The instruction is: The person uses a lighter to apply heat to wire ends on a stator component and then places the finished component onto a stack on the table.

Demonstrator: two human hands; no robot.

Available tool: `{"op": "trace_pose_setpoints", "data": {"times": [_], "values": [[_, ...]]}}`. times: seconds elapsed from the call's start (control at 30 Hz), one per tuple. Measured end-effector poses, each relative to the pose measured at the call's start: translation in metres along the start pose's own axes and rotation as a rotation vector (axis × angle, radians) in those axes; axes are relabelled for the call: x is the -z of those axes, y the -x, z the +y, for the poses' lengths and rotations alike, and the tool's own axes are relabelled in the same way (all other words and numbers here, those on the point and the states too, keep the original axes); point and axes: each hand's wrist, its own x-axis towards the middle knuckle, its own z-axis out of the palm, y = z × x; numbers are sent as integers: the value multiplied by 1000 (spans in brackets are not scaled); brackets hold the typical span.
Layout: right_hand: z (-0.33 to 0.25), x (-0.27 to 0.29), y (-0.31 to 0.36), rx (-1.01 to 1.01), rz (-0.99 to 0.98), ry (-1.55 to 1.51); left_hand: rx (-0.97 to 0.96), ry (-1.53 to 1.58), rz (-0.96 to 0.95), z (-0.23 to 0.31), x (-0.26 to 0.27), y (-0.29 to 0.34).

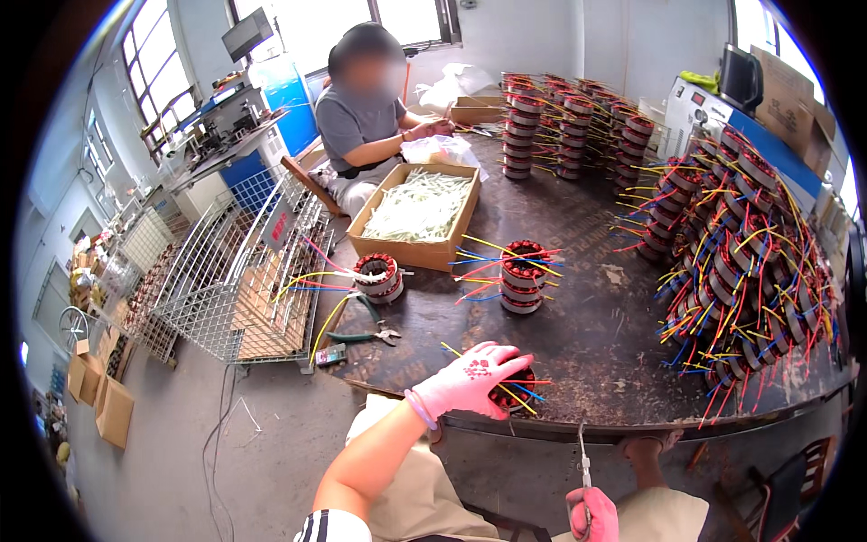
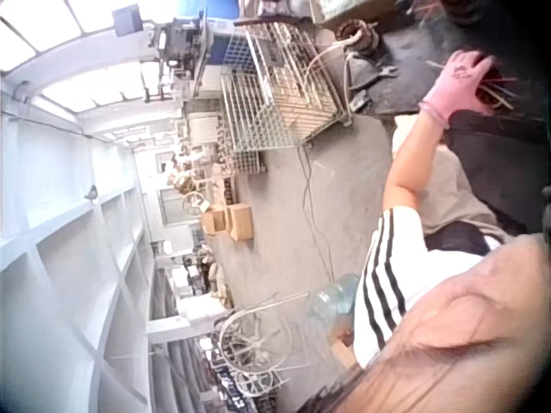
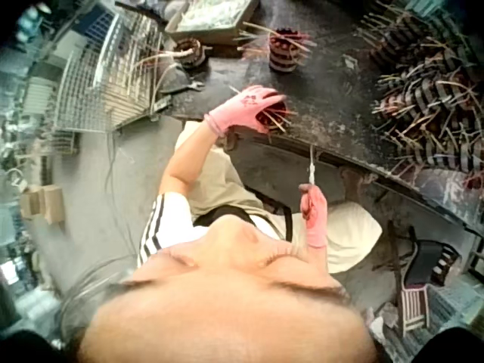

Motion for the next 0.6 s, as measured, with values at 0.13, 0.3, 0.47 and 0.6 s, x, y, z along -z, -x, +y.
{"op": "trace_pose_setpoints", "data": {"times": [0.13,0.3,0.47,0.6], "values": [[1,-2,-2,216,-71,225,61,-4,-29,3,6,6],[-2,-2,-3,-10,23,4,42,16,17,3,2,-2],[8,10,-3,-6,-26,18,64,-13,2,4,2,-2],[-2,1,-1,-28,-73,40,106,-41,25,2,2,5]]}}
